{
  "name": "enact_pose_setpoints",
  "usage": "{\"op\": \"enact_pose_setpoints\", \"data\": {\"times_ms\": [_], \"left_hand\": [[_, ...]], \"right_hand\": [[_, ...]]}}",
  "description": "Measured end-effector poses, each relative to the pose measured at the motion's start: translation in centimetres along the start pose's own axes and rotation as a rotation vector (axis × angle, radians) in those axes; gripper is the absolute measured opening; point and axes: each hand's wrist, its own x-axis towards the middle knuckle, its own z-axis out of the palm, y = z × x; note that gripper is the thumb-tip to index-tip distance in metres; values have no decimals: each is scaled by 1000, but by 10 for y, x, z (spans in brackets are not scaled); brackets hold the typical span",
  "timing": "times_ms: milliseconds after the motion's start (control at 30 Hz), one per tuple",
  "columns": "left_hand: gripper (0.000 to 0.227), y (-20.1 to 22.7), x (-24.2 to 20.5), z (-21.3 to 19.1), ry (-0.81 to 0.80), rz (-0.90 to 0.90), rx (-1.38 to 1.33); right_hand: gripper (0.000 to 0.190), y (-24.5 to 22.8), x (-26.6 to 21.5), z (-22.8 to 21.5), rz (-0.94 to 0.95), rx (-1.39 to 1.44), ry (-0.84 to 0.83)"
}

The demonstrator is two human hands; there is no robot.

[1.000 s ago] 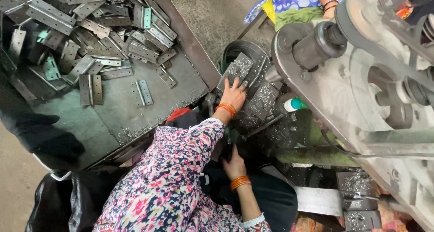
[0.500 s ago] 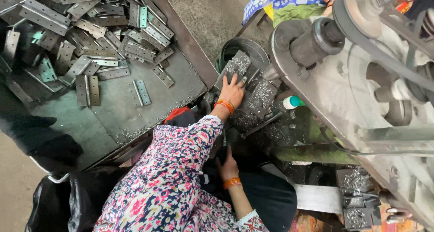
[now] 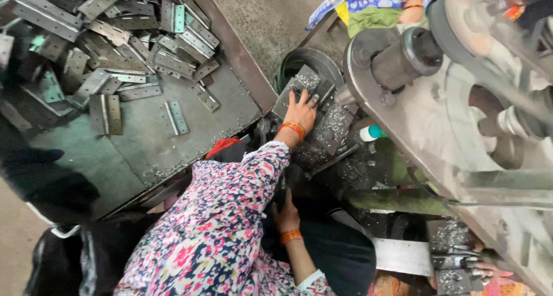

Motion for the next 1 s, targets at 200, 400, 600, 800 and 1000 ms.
{"op": "enact_pose_setpoints", "data": {"times_ms": [200, 400, 600, 800, 1000], "left_hand": [[37, 6, -3, -4, -55, 28, 48], [35, 7, -54, -9, -13, 86, 91], [32, -9, -140, -15, 167, 188, 7], [31, -14, -138, -16, 283, 210, 49], [31, -4, -134, -43, 409, 213, -113]], "right_hand": [[89, -15, 4, -36, 64, -99, -147], [80, -39, 18, -95, -47, -104, -181], [83, -67, 9, -106, 29, -136, -200], [84, -74, 5, -112, 58, -145, -203], [70, -51, 20, -117, -142, -102, -104]]}}
